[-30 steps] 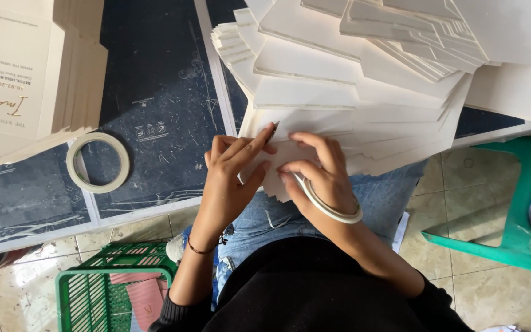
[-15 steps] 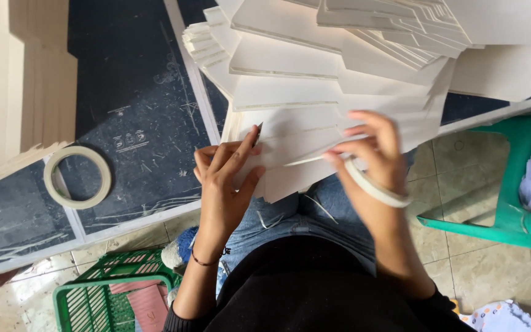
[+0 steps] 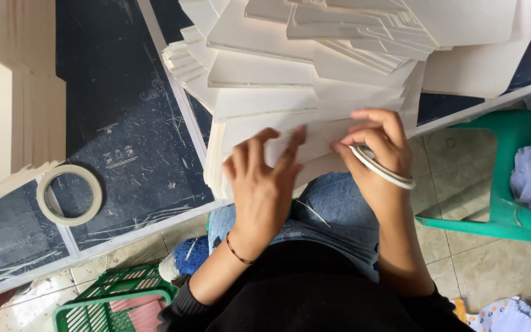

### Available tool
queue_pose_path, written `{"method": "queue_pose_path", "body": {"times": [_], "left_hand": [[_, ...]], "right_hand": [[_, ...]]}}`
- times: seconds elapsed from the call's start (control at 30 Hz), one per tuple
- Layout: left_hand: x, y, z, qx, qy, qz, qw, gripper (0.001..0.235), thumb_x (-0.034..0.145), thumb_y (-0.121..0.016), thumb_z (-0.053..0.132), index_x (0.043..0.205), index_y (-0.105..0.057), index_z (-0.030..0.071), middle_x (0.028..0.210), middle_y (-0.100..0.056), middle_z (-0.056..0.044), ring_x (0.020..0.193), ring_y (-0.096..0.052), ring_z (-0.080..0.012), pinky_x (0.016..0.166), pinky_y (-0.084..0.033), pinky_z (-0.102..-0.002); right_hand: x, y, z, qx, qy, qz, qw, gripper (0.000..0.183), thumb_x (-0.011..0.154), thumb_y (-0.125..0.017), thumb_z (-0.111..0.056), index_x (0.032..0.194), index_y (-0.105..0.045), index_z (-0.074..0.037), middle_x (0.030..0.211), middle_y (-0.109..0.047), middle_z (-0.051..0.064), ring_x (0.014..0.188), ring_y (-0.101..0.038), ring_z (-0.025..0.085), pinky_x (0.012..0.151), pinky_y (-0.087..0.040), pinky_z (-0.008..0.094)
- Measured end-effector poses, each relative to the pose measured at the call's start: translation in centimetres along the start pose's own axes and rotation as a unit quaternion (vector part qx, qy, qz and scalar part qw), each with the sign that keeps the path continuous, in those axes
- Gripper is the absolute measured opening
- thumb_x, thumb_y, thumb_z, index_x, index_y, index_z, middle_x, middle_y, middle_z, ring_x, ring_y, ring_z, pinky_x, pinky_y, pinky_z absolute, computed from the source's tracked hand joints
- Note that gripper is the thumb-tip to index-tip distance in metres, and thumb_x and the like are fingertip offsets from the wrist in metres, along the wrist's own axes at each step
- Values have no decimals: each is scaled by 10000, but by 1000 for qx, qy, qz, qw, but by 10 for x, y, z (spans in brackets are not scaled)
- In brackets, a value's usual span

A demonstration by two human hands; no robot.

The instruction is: Applying double-sided tape to the edges of paper cutouts for packaging assembly.

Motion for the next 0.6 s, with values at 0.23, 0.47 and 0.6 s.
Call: {"method": "queue_pose_path", "body": {"times": [0.23, 0.47, 0.6], "left_hand": [[25, 53, 7, 117, -23, 16, 993, 816, 850, -818, 155, 1607, -563, 319, 1376, -674, 4, 1171, -611, -269, 948, -398, -432], [1, 62, -40, -74, 75, 141, 984, 1074, 946, -887, 35, 1781, -223, 160, 1546, -437, -216, 1425, -489, -375, 1162, -485, -485], [-8, 60, -55, -224, 145, 139, 954, 1107, 947, -780, 34, 1792, -75, 157, 1628, -360, -199, 1473, -507, -345, 1170, -496, -474]], "right_hand": [[27, 32, -49, 0, 84, -37, 996, 273, 1021, -848, -85, 1049, -595, 14, 1240, -726, 229, 1169, -691, 368, 997, -537, 440], [37, 18, -62, 5, 85, -43, 995, 348, 956, -900, -15, 1006, -556, -22, 1223, -777, 183, 1140, -697, 341, 951, -560, 412], [37, 10, -56, 33, 57, -66, 996, 363, 915, -917, -12, 990, -563, -37, 1224, -763, 179, 1159, -699, 321, 970, -556, 410]]}}
Point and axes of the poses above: each hand's wrist, its own x-axis towards the middle knuckle, its own y-axis out of the back of the hand, z = x × y, the point moved 10 cm from there along x, towards the middle knuckle
